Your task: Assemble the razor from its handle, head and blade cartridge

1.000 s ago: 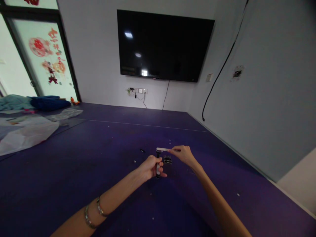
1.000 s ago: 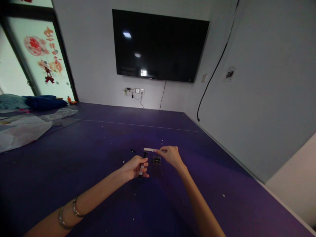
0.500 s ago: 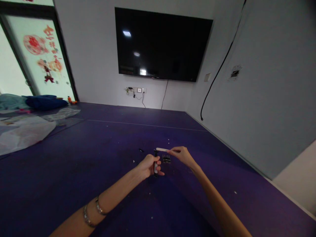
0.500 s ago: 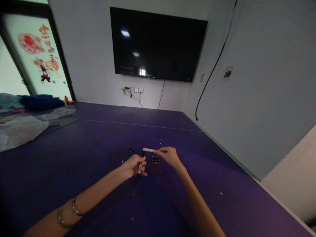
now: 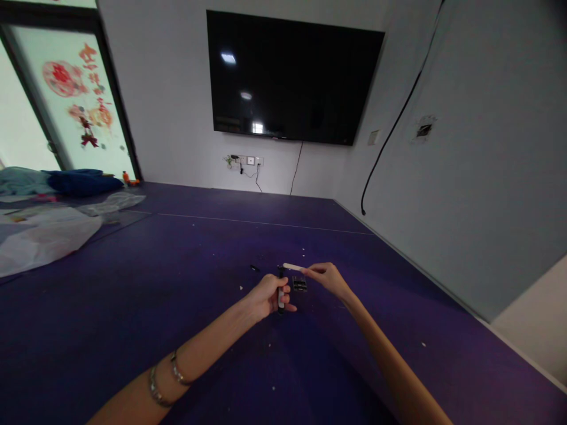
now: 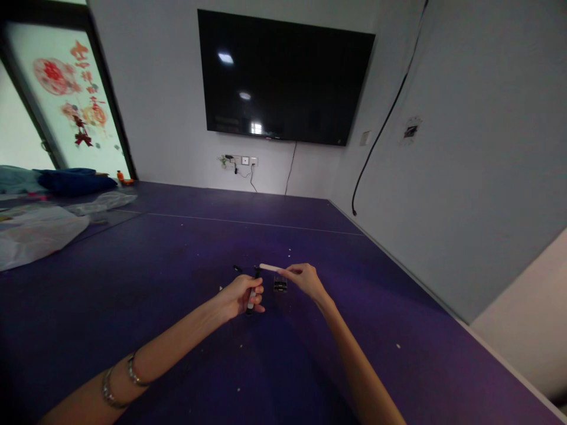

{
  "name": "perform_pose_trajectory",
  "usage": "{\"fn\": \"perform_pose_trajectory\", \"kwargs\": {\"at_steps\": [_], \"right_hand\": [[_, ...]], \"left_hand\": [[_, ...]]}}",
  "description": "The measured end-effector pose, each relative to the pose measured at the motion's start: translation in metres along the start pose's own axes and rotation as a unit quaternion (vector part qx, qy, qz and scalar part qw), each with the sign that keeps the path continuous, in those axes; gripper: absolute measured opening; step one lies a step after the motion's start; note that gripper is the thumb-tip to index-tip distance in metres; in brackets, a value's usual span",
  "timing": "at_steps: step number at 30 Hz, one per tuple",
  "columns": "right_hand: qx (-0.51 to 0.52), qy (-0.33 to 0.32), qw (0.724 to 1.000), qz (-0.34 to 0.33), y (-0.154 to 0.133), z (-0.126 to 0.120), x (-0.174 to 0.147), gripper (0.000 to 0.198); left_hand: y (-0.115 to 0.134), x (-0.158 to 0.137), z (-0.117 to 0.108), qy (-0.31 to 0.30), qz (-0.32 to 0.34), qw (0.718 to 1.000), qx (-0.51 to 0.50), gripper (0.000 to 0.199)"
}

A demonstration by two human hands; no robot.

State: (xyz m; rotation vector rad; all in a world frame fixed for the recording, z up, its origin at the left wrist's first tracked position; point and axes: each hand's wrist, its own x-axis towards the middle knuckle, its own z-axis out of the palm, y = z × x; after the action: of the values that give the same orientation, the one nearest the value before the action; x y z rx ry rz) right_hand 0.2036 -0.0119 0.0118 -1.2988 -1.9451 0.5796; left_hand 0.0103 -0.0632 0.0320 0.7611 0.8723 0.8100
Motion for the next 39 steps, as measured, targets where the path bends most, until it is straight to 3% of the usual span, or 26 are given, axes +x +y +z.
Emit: {"fn": "perform_pose_trajectory", "kwargs": {"at_steps": [3, 7, 12, 18, 23, 29, 34, 39], "right_hand": [[-0.002, 0.027, 1.000, 0.011, 0.004, -0.001, -0.001, 0.045], [0.001, 0.002, 1.000, -0.001, 0.006, -0.001, -0.002, 0.045], [-0.024, 0.040, 0.999, 0.013, 0.007, -0.002, -0.001, 0.045], [-0.021, -0.001, 0.999, -0.025, 0.001, -0.005, -0.001, 0.041], [-0.077, 0.046, 0.996, -0.019, 0.000, -0.006, -0.001, 0.042], [-0.103, 0.031, 0.993, -0.053, -0.011, -0.007, -0.003, 0.040], [-0.117, 0.063, 0.990, -0.051, -0.018, -0.010, -0.006, 0.037], [-0.116, 0.039, 0.990, -0.076, -0.024, -0.006, -0.007, 0.041]], "left_hand": [[0.001, 0.001, -0.001, 0.009, -0.001, 1.000, -0.010, 0.025], [0.002, 0.000, 0.000, 0.008, -0.014, 1.000, -0.012, 0.026], [0.003, -0.003, 0.003, -0.009, -0.012, 1.000, -0.010, 0.027], [0.002, -0.005, 0.003, -0.007, -0.014, 1.000, -0.007, 0.026], [-0.002, 0.000, -0.001, -0.003, -0.021, 1.000, -0.006, 0.026], [-0.005, 0.003, -0.003, -0.008, -0.011, 1.000, 0.006, 0.023], [-0.006, 0.002, -0.002, -0.003, -0.007, 1.000, 0.016, 0.020], [-0.006, 0.002, -0.001, -0.014, -0.002, 1.000, 0.023, 0.020]]}}
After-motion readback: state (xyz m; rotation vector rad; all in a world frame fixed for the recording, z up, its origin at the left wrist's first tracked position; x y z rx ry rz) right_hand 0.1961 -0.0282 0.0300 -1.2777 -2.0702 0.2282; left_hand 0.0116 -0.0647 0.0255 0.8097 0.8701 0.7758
